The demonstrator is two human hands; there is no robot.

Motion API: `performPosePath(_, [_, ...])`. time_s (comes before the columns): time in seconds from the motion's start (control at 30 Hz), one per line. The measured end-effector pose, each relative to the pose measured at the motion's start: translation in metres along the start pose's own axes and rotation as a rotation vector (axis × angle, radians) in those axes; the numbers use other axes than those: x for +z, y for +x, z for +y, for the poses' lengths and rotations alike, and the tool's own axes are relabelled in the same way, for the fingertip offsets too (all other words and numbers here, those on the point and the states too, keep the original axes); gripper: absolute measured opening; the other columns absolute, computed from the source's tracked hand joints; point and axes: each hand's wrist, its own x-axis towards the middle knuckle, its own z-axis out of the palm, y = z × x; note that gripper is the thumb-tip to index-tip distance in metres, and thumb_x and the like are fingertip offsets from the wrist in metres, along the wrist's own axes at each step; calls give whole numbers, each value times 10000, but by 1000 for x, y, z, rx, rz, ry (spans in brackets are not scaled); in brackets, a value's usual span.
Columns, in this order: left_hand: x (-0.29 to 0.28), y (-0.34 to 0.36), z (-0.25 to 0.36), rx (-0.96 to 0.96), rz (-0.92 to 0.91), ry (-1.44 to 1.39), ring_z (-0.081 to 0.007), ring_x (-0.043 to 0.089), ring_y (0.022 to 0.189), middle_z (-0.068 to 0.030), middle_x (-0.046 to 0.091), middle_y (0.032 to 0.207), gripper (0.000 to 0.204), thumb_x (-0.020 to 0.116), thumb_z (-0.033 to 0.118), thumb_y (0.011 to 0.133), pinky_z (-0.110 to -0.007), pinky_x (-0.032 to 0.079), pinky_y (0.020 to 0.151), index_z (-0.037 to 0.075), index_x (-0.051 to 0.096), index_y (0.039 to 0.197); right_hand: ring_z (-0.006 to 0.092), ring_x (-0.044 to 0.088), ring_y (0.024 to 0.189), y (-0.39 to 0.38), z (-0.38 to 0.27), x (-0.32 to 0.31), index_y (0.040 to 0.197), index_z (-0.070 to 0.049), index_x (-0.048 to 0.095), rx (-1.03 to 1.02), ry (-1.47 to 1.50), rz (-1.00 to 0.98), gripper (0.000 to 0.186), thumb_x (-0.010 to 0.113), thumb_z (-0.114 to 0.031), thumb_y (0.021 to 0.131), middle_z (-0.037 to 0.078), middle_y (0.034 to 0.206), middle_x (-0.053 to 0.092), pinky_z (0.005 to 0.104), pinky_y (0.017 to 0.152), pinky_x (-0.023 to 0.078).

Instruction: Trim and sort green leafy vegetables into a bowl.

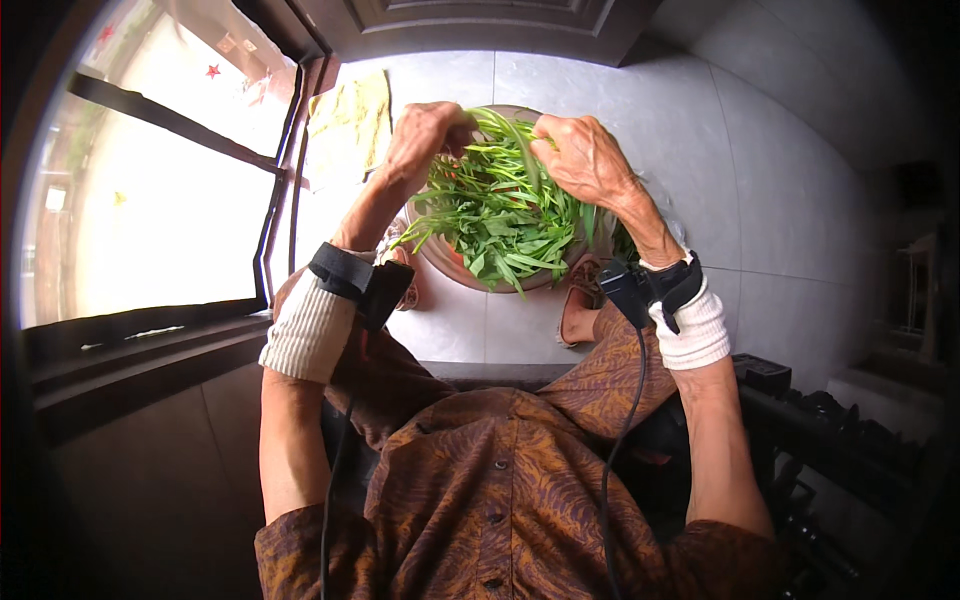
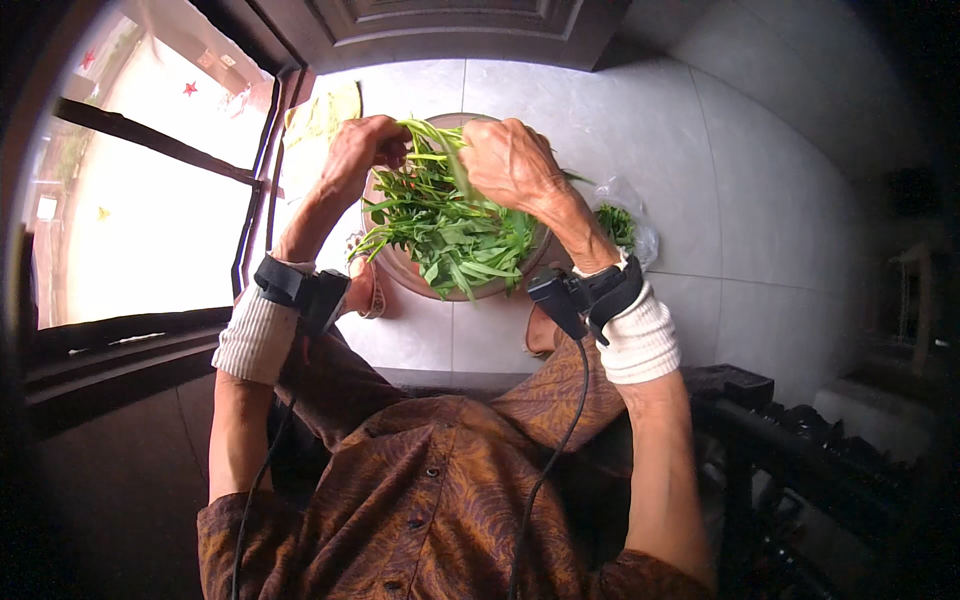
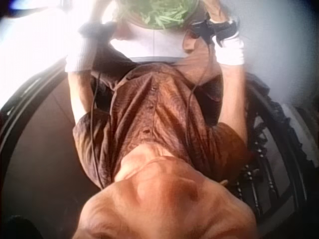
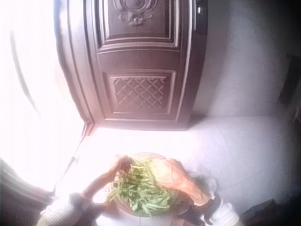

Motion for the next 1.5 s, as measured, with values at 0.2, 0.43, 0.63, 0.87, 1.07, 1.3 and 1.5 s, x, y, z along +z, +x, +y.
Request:
performPosePath(0.2, [-52,8,-6,151,160,-162,-133,580,663,-55,553,697,210,503,161,874,-269,518,680,-21,607,878,282,566,531,-8,8,1,767,7,593,-63,137,30,172,508,-142,781,172,586,560,374,556,471])
performPosePath(0.43, [-27,-2,-22,-12,-215,271,-126,592,587,-90,645,723,230,599,102,815,-256,497,559,-48,636,986,342,622,685,6,50,2,802,-35,641,112,-127,108,181,536,-177,761,195,732,625,418,630,488])
performPosePath(0.63, [22,-21,-51,299,-451,868,-230,638,648,-105,652,741,117,580,111,752,-339,506,613,65,660,824,415,615,738,52,65,56,759,-16,628,201,-169,84,183,521,-163,762,241,757,613,480,659,491])
performPosePath(0.87, [28,0,-52,135,-456,666,-174,639,661,-71,667,725,101,621,117,741,-289,506,610,83,691,805,400,613,772,67,80,73,933,-56,609,184,-183,80,204,517,-156,781,222,810,623,470,690,488])
performPosePath(1.07, [4,10,-54,141,-348,607,-162,635,687,-81,677,788,173,677,115,685,-283,508,648,62,701,848,323,636,758,51,48,15,976,-77,645,41,-30,183,249,580,-225,787,192,801,641,388,701,494])
performPosePath(1.3, [26,18,-77,163,-311,833,-199,630,656,-103,664,756,157,649,114,688,-309,496,624,91,701,835,307,635,744,19,55,7,946,-52,638,-148,30,337,203,548,-180,817,172,805,643,378,700,491])
performPosePath(1.5, [32,32,-77,260,-345,854,-305,627,715,-140,645,804,211,572,197,762,-364,495,657,114,655,937,174,568,844,1,13,-37,1039,-23,572,141,195,-90,257,573,-186,840,95,947,590,292,733,481])
